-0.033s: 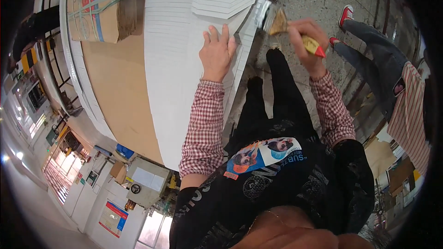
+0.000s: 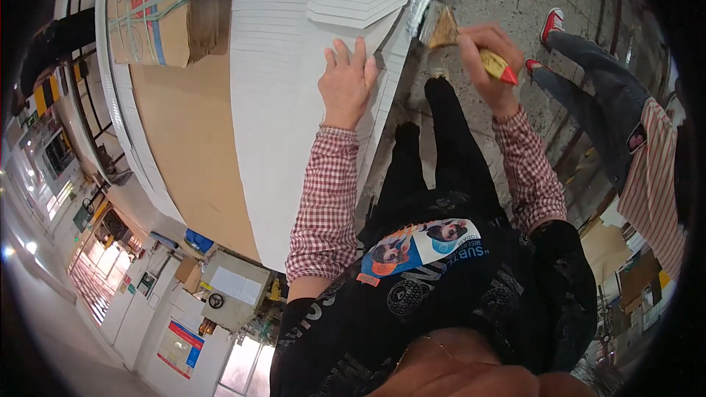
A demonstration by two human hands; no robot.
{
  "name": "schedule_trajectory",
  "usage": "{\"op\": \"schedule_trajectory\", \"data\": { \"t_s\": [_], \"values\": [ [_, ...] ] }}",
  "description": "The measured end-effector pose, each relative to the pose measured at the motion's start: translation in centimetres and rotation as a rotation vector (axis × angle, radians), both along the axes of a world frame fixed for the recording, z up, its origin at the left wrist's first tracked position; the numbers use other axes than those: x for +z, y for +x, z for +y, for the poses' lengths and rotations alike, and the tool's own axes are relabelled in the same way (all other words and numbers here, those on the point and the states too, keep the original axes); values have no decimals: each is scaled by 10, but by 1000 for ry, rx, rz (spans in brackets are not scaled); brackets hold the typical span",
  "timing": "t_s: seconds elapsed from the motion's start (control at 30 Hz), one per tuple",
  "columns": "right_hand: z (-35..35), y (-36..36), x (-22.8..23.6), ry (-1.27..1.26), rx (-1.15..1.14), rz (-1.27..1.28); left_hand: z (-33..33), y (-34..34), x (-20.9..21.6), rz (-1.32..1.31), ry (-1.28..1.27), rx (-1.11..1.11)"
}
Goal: Applying a white substance to long panels using a brush in a workshop environment.
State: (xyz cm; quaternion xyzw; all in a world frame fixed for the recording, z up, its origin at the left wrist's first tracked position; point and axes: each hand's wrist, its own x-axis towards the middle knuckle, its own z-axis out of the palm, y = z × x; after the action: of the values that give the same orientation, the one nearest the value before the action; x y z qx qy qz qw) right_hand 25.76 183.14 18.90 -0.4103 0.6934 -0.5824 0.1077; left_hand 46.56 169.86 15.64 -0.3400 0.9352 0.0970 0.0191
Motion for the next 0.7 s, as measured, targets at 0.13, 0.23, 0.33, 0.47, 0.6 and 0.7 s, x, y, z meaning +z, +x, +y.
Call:
{"op": "schedule_trajectory", "data": {
  "t_s": [0.13,0.23,0.33,0.47,0.6,0.7],
  "values": [
    [6,25,-8,50,58,-19,7,-5,0,-10,38,71],
    [18,43,3,117,124,-132,20,9,-10,164,-4,45],
    [25,38,6,75,80,-101,55,43,-19,46,63,153],
    [16,22,-1,4,-3,6,61,52,-17,12,-5,95],
    [19,24,-14,2,-5,40,48,46,-15,118,-1,-7],
    [40,48,-16,25,48,-18,43,42,-9,83,18,-26]
  ]
}}
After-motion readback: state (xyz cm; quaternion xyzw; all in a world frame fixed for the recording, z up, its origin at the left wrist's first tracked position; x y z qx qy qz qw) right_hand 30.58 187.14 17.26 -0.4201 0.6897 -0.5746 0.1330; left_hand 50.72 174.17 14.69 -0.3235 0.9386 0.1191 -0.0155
